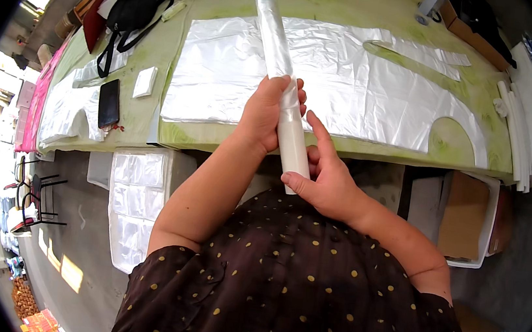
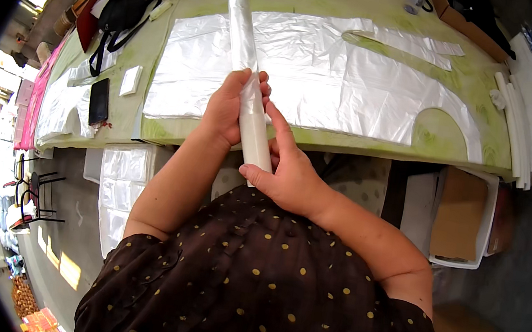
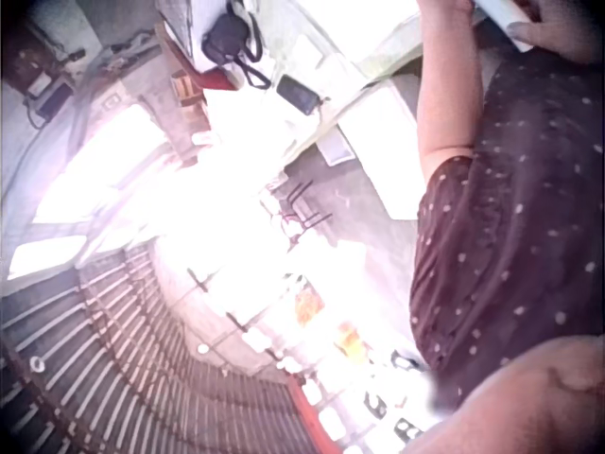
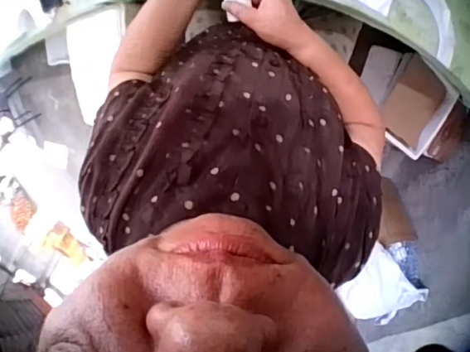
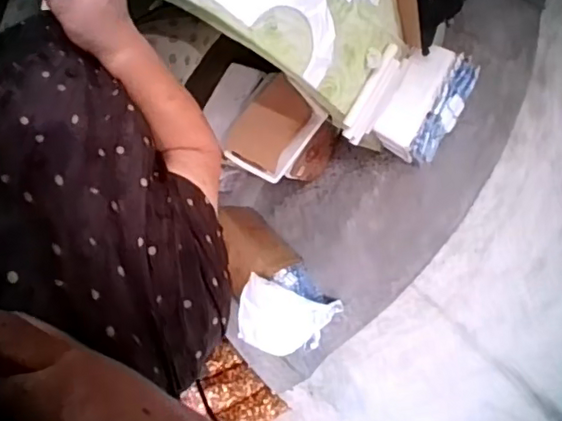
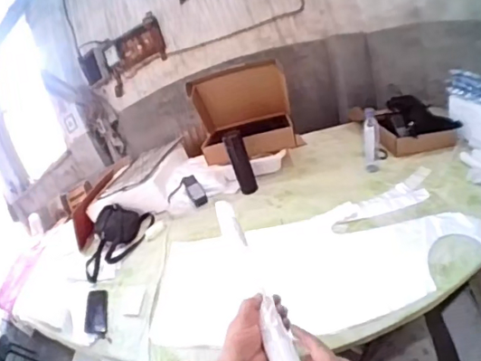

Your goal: The person wraps a white rectangular item in clear plastic wrap on a work table. They roll the item in the wrap, fold the edges, and place the finished package into a white bin. The process is repeated for multiple items.

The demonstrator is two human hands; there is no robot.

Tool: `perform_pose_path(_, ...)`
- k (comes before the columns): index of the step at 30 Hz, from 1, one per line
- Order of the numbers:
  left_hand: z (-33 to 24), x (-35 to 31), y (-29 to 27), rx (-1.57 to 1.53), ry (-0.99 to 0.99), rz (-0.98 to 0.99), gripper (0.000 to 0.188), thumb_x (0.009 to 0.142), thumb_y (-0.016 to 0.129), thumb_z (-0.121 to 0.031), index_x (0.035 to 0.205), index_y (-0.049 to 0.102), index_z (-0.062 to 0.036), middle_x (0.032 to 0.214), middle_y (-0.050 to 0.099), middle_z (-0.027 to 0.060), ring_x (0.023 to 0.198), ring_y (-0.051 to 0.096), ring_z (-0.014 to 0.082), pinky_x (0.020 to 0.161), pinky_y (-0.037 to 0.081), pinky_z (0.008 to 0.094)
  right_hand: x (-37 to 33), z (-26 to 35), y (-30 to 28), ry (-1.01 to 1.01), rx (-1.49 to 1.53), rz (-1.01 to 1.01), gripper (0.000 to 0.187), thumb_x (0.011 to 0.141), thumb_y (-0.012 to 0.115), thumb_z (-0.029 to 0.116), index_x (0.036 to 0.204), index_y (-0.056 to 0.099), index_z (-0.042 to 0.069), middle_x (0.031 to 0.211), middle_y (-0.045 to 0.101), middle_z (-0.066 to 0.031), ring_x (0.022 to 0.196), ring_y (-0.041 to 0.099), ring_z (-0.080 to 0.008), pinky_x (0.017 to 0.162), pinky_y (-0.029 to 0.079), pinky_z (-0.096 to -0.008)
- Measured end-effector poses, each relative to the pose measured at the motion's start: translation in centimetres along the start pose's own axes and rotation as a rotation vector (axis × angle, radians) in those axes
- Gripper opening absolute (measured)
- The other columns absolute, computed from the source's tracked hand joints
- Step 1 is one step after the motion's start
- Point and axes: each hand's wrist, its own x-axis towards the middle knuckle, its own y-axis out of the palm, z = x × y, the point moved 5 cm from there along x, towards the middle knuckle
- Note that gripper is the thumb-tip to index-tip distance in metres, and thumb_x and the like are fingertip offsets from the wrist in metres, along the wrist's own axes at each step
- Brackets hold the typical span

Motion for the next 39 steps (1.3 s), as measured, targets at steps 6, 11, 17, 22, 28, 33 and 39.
perform_pose_path(6,3.0,-2.4,1.4,0.331,0.207,0.015,0.084,0.1,0.057,-0.015,0.164,0.002,-0.0148,0.141,0.049,0.0182,0.112,0.059,0.0248,0.09,0.055,0.0402,-0.4,-1.4,-2.2,-0.101,-0.351,-0.171,0.104,0.082,0.072,0.007,0.164,0.01,0.017,0.13,0.059,-0.0195,0.108,0.063,-0.0263,0.096,0.05,-0.0366)
perform_pose_path(11,4.4,-3.5,1.4,0.501,0.202,0.101,0.088,0.102,0.06,-0.022,0.163,0.0,-0.0029,0.162,0.024,0.0277,0.143,0.038,0.0345,0.115,0.036,0.0379,-1.5,-0.9,-4.0,-0.065,-0.476,-0.199,0.092,0.079,0.071,0.017,0.16,0.028,0.013,0.143,0.055,-0.0248,0.128,0.059,-0.0377,0.107,0.046,-0.0387)
perform_pose_path(17,3.1,-3.9,2.0,1.509,0.496,0.231,0.072,0.095,0.073,-0.033,0.156,0.041,-0.0115,0.165,0.012,0.032,0.153,0.021,0.0421,0.118,0.033,0.046,-3.6,-2.0,-6.2,-0.091,-0.672,-0.213,0.088,0.077,0.069,0.019,0.157,0.034,0.011,0.139,0.056,-0.0275,0.126,0.058,-0.0418,0.106,0.047,-0.0422)
perform_pose_path(22,-3.5,4.0,-1.1,1.11,0.376,-0.018,0.076,0.091,0.077,-0.022,0.157,0.039,-0.0166,0.153,0.045,0.0196,0.124,0.055,0.0241,0.093,0.052,0.0373,-6.6,-1.6,-6.5,0.053,-0.746,-0.189,0.084,0.078,0.065,0.023,0.157,0.037,0.02,0.102,0.059,-0.021,0.092,0.062,-0.0408,0.086,0.052,-0.0457)
perform_pose_path(28,-8.5,11.2,-2.2,0.993,0.118,-0.127,0.063,0.092,0.075,-0.028,0.147,0.049,-0.01,0.106,0.061,0.0043,0.081,0.057,0.0119,0.065,0.046,0.0293,-8.6,-1.0,-7.3,0.177,-0.923,-0.157,0.084,0.077,0.065,0.021,0.157,0.038,0.029,0.1,0.056,-0.0169,0.085,0.063,-0.0401,0.08,0.053,-0.0485)
perform_pose_path(33,-9.3,13.2,-1.2,1.136,-0.136,-0.096,0.022,0.092,0.068,-0.024,0.103,0.068,-0.0054,0.073,0.055,0.0013,0.055,0.044,0.0113,0.047,0.032,0.0275,-9.5,-0.7,-7.6,0.159,-1.034,-0.19,0.085,0.078,0.066,0.021,0.157,0.036,0.031,0.099,0.056,-0.016,0.082,0.063,-0.0408,0.077,0.055,-0.0502)
perform_pose_path(39,-8.7,14.1,-1.1,1.242,0.008,-0.078,0.017,0.089,0.062,-0.021,0.092,0.067,-0.0048,0.069,0.054,0.003,0.052,0.043,0.013,0.046,0.032,0.0313,-10.0,-1.1,-8.3,0.168,-1.064,-0.229,0.095,0.079,0.071,0.022,0.161,0.024,0.017,0.108,0.059,-0.0193,0.092,0.064,-0.0419,0.082,0.054,-0.0502)
